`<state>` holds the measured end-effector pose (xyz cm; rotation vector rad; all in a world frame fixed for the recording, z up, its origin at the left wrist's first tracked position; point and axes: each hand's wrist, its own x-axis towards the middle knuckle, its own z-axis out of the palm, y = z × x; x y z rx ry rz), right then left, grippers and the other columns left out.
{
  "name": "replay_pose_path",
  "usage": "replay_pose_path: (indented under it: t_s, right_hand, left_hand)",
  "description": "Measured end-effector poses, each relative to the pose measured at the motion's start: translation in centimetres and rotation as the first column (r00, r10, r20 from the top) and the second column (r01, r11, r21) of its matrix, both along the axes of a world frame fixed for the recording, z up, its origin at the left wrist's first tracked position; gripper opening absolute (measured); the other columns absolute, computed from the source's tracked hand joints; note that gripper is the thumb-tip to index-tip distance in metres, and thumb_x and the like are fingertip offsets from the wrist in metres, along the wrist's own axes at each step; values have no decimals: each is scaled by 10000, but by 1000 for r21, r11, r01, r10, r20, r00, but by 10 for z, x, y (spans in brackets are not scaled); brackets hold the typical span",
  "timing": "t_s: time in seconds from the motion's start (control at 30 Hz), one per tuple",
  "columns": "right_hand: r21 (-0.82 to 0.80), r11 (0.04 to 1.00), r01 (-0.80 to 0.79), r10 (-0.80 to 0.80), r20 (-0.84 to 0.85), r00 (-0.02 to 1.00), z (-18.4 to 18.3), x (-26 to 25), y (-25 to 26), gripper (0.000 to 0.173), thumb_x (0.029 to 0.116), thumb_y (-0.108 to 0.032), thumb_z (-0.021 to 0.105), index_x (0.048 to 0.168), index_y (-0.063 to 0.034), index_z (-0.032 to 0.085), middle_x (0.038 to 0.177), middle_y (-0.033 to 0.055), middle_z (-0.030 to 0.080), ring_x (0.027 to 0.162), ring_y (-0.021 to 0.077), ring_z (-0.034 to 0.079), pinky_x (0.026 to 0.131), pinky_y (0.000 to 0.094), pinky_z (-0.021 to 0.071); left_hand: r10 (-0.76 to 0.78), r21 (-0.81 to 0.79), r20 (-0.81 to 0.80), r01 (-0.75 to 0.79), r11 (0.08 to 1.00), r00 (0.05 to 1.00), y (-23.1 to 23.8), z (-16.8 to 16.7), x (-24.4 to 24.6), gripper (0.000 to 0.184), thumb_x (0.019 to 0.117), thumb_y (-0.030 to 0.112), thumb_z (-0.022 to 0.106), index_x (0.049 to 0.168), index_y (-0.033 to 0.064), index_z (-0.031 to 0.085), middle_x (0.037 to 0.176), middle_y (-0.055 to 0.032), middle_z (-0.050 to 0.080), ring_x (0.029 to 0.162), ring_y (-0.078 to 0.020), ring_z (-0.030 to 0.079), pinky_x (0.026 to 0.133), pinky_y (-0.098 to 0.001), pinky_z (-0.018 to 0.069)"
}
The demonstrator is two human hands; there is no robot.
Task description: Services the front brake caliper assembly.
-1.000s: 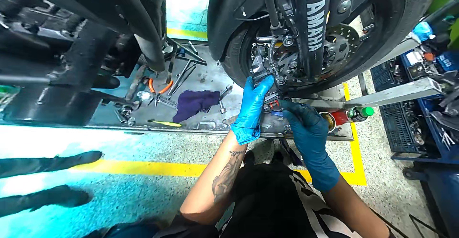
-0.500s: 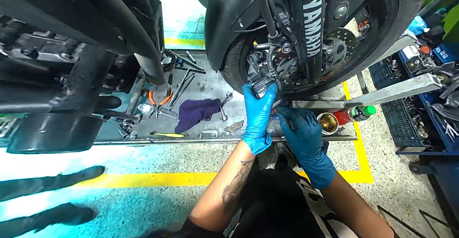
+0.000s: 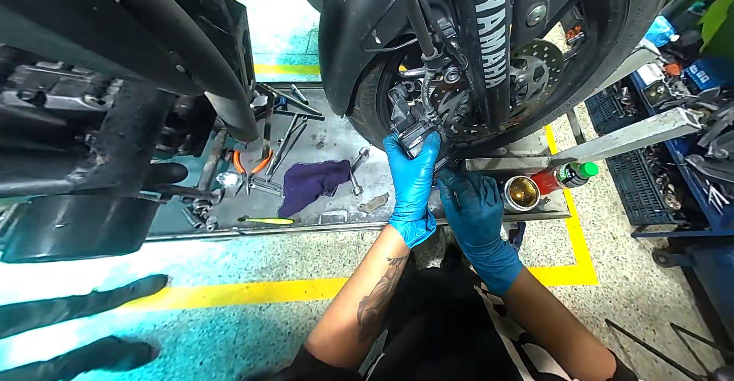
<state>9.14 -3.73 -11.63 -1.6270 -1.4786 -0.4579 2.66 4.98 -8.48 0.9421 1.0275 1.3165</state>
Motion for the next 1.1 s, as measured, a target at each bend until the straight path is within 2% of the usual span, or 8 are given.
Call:
replay_pose_path:
  t_s: [0.07,0.2,0.33,0.43,0.63,0.77,0.97,1.1]
  right_hand:
    - [20,999,-33,34,-40,999,-2,1,-1,156,951,-144,693,1071,-79,767,991,114,746,915,247,713,871,394,566]
    - [63,995,-75,78,-49,996,-2,3,2,129,949,-176,715,1041,-97,758,994,95,733,962,242,693,897,398,544]
    - [97,985,-140,143,-17,990,-4,9,9,101,936,-176,700,981,-121,772,959,84,745,939,242,689,865,372,534]
    - [91,964,-248,251,-24,968,-1,15,14,105,951,-177,683,953,-115,768,956,91,745,942,242,689,890,365,530]
    - [95,950,-296,309,-169,936,14,7,20,84,890,-89,680,863,-96,759,868,106,711,880,248,678,783,350,553]
    - [120,910,-397,409,-108,906,9,18,19,76,901,-95,685,894,-87,761,884,111,706,876,249,659,776,344,538]
    - [35,859,-511,512,-25,859,16,32,19,113,910,-108,660,886,-75,766,893,105,726,903,262,670,804,370,539]
    - [13,864,-503,503,-11,864,16,33,23,144,930,-129,620,867,-87,742,852,92,697,895,264,650,797,374,527]
  left_hand:
    - [-4,-1,2,4,1000,1000,-1,0,0,587,874,195,751,1330,44,415,1091,-76,630,950,-105,677,817,-272,594]
    - [-10,5,25,10,1000,1000,-2,1,1,576,884,183,739,1335,39,410,1124,-84,626,1001,-109,670,877,-275,581]
    - [-16,6,13,16,1000,1000,-3,4,-1,585,888,185,742,1346,32,410,1138,-86,626,1028,-108,662,905,-272,569]
    - [-31,-26,8,31,999,999,-4,8,-4,572,899,181,736,1352,30,420,1129,-87,637,1021,-105,665,907,-272,567]
    - [-84,-26,-7,84,996,996,1,6,-11,607,903,208,740,1374,32,402,1162,-85,633,1053,-102,655,931,-269,553]
    - [-86,-79,-9,85,993,996,-2,11,-10,593,896,239,742,1370,53,440,1183,-77,641,1085,-108,645,944,-280,544]
    - [-87,-129,-65,78,989,994,-4,16,-10,630,894,285,740,1399,72,429,1235,-90,620,1138,-123,615,970,-308,520]
    - [-82,-149,-60,73,986,995,-1,17,-9,624,882,283,750,1373,62,435,1181,-106,631,1069,-145,642,919,-330,547]
